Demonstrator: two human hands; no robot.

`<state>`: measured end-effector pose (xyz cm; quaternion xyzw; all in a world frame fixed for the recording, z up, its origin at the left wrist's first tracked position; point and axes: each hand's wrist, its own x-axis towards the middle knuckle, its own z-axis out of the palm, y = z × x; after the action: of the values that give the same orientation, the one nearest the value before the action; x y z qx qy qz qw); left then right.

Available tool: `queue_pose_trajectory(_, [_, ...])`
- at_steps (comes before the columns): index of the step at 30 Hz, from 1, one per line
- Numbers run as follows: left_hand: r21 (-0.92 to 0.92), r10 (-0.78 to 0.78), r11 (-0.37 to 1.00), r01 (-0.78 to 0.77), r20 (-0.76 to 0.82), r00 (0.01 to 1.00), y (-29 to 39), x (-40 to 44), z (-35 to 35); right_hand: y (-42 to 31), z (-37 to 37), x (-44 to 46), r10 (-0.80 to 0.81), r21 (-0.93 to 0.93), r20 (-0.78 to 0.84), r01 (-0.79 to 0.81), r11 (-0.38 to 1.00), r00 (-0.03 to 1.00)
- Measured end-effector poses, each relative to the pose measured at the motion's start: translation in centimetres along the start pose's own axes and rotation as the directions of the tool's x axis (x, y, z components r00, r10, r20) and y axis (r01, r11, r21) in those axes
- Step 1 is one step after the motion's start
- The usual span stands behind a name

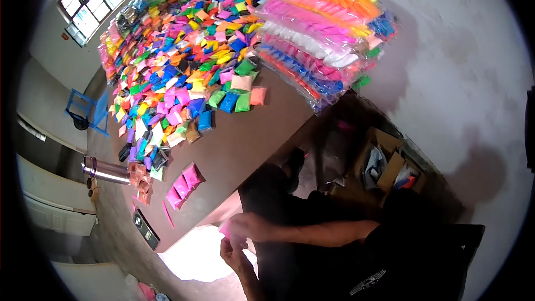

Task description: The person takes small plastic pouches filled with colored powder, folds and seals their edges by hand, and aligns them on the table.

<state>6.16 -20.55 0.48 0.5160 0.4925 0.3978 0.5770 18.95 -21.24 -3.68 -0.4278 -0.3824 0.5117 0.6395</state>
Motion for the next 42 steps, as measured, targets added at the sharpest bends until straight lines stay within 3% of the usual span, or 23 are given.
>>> queue_pose_trajectory(4, [0.072, -0.043, 0.997, 0.041, 0.021, 0.999, -0.7, 0.0, 0.0, 0.1, 0.0, -0.3, 0.003, -0.014, -0.053, -0.003, 1.0, 0.999])
queue_pose_trajectory(6, [0.112, -0.04, 0.993, 0.04, 0.003, 0.999, -0.4, -0.1, 0.3, -1.2, -0.1, -0.6, 0.086, -0.005, -0.064, -0.087, 0.996, 0.994])
queue_pose_trajectory(8, [0.136, 0.013, 0.991, -0.018, 0.035, 0.999, -0.6, 0.0, -0.5, -0.9, -0.5, -0.4, -0.05, -0.029, -0.028, 0.049, 0.998, 0.998])
queue_pose_trajectory(9, [0.156, 0.014, 0.988, -0.015, 0.007, 1.0, -1.0, 0.3, -0.6, -0.4, -0.1, -0.4, 0.083, 0.126, -0.024, -0.08, 0.989, 0.996])
queue_pose_trajectory(10, [0.184, 0.014, 0.983, -0.008, -0.026, 1.0, -1.1, 0.4, -0.5, -0.6, -0.2, -0.3, 0.072, 0.104, -0.026, -0.069, 0.992, 0.997])
queue_pose_trajectory(13, [0.127, -0.025, 0.992, 0.027, -0.022, 0.999, 0.2, -0.2, 0.1, 0.0, -0.6, -0.1, 0.002, -0.042, -0.083, -0.005, 0.999, 0.997])
queue_pose_trajectory(14, [0.094, -0.052, 0.994, 0.053, -0.013, 0.999, 0.2, -0.3, 0.1, -0.7, -0.6, -0.2, -0.02, 0.013, -0.067, 0.021, 1.0, 0.998])
queue_pose_trajectory(16, [0.084, -0.066, 0.994, 0.066, 0.001, 0.998, -0.3, -0.3, -0.2, -2.8, -1.0, -0.5, 0.122, 0.11, -0.009, -0.12, 0.987, 0.992])
queue_pose_trajectory(21, [0.029, -0.148, 0.988, 0.149, -0.043, 0.988, 0.0, -0.6, 0.3, -1.7, -1.2, -0.4, 0.107, -0.017, -0.033, -0.107, 0.994, 0.994])
queue_pose_trajectory(26, [0.102, -0.017, 0.995, 0.02, -0.028, 0.999, -0.1, -0.4, -0.2, -1.8, -1.0, -0.4, 0.103, 0.029, -0.017, -0.102, 0.994, 0.995])
queue_pose_trajectory(30, [0.1, -0.022, 0.995, 0.019, 0.024, 0.999, -0.4, -0.2, -0.6, -1.7, -1.4, -0.4, 0.148, 0.023, 0.013, -0.149, 0.989, 0.989])
queue_pose_trajectory(34, [0.063, -0.09, 0.994, 0.093, -0.039, 0.995, 0.2, -0.3, 0.0, -1.3, -1.3, -0.3, 0.161, 0.058, 0.001, -0.161, 0.985, 0.987])
queue_pose_trajectory(36, [0.044, -0.106, 0.993, 0.109, -0.072, 0.992, 0.3, -0.3, 0.0, -1.5, -1.3, -0.3, 0.114, -0.075, -0.02, -0.115, 0.991, 0.993])
queue_pose_trajectory(42, [0.064, -0.032, 0.997, 0.036, -0.056, 0.998, -0.4, 0.1, -0.6, -1.8, -1.4, -0.4, 0.136, -0.086, 0.013, -0.135, 0.987, 0.991])
